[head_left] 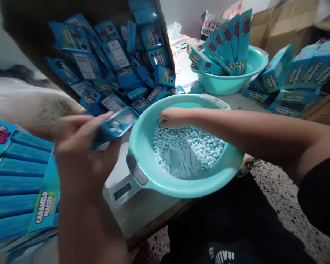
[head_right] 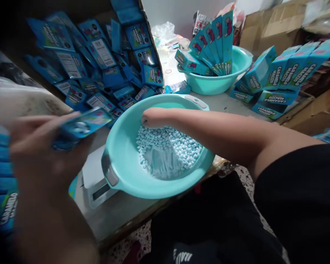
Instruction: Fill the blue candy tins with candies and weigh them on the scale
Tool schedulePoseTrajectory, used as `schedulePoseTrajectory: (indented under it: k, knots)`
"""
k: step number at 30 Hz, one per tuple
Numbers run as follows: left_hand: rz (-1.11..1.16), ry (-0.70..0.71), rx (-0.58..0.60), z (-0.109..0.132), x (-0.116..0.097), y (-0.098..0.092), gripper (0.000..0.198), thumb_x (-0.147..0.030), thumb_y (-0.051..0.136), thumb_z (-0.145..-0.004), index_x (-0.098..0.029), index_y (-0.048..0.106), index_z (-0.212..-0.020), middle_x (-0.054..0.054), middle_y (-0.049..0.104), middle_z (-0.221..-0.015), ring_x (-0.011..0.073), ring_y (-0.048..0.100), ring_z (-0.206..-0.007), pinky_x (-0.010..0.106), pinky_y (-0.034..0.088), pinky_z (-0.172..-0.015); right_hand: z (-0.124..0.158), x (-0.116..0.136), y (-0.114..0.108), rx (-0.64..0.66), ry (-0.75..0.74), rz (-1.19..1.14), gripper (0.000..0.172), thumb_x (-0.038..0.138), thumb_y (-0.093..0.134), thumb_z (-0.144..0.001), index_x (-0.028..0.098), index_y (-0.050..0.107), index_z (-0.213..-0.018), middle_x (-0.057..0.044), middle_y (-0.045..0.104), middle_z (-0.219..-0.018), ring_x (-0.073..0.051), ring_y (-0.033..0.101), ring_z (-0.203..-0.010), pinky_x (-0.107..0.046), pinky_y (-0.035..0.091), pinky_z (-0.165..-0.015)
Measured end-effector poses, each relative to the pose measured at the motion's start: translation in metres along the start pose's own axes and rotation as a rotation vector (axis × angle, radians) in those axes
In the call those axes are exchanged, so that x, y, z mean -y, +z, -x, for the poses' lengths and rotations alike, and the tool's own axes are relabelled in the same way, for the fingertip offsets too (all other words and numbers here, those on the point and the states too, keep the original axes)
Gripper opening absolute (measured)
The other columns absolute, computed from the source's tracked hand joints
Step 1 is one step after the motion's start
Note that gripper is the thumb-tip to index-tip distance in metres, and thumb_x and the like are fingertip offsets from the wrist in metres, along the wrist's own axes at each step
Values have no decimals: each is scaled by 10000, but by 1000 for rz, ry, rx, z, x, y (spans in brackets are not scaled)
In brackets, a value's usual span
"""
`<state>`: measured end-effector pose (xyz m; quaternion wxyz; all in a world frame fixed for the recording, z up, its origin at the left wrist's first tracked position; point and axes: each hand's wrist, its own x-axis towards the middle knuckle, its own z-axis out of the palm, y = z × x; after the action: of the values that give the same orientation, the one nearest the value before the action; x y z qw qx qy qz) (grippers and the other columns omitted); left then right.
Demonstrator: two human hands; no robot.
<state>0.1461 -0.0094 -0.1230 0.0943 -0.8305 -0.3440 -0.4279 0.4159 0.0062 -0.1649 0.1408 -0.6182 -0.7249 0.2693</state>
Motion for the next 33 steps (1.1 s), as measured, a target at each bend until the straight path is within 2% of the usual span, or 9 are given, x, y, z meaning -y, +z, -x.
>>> schedulePoseTrajectory:
  k: [3, 6, 12, 16, 21, 25, 28, 30, 33]
  knots:
    - [-3, 307, 261, -19, -12, 1, 462, -153, 678, -813, -274, 700, -1258, 92, 696, -1122, 305, 630, -1064, 513, 528, -982, -4, -5, -2, 116, -131, 60, 197, 265, 571, -839, 222, 739, -933, -4, 740, -1018, -212, 643, -1022, -344, 483, -1000]
    - [-26, 445, 382, -21, -13, 7, 428, -104, 582, -856, -266, 695, -1236, 78, 720, -1223, 287, 648, -1108, 474, 538, -973, -10, -9, -5, 152, -131, 19, 241, 187, 566, -830, 208, 749, -985, 6, 748, -1023, -212, 648, -980, -348, 489, -952]
    - [-59, 401, 404, -5, -10, 9, 454, -124, 528, -894, -310, 661, -1285, 36, 718, -1289, 254, 650, -1227, 452, 501, -1047, -7, -8, -9, 140, -135, 56, 280, 147, 560, -846, 211, 768, -1021, 14, 743, -1018, -193, 636, -934, -320, 493, -912]
    - [-65, 412, 520, -8, -2, -2, 386, -198, 545, -933, -333, 670, -1273, 24, 708, -1316, 259, 640, -1256, 477, 473, -1099, 3, 0, -13, 174, -121, 123, 268, 191, 536, -940, 114, 734, -1103, -30, 728, -1076, -192, 627, -974, -329, 486, -941]
    - [-100, 466, 547, -24, 3, -21, 357, -264, 599, -925, -301, 667, -1274, 51, 716, -1294, 296, 635, -1255, 545, 458, -1114, 4, 4, -14, 203, -121, 143, 335, 401, 623, -973, 129, 663, -1164, -70, 676, -1170, -235, 655, -1060, -441, 544, -941]
    - [-105, 495, 643, -24, -3, -25, 324, -256, 556, -952, -267, 677, -1251, 59, 718, -1282, 301, 622, -1268, 534, 489, -1098, 0, 4, -10, 177, -79, 164, 215, 243, 594, -958, 122, 723, -1082, -68, 735, -1068, -215, 673, -1003, -372, 515, -933]
    - [-98, 432, 594, -17, -8, -23, 329, -278, 566, -945, -243, 671, -1254, 74, 714, -1275, 304, 647, -1224, 503, 540, -1049, 0, 5, -10, 166, -70, 196, 233, 206, 551, -959, 132, 742, -1069, -46, 753, -1047, -210, 673, -989, -324, 498, -917]
    - [-56, 337, 505, -11, -10, -19, 358, -312, 631, -909, -240, 666, -1258, 76, 710, -1264, 291, 667, -1176, 471, 557, -1031, 1, 5, -11, 194, -86, 211, 233, 261, 572, -976, 134, 718, -1105, -48, 734, -1088, -212, 671, -1006, -347, 518, -922]
    - [46, 24, 252, -1, -7, -7, 438, -338, 770, -806, -242, 674, -1223, 56, 716, -1199, 267, 692, -1077, 449, 575, -984, 2, 4, -12, 238, -111, 219, 338, 394, 628, -969, 137, 659, -1188, -68, 671, -1190, -238, 657, -1055, -422, 559, -915]
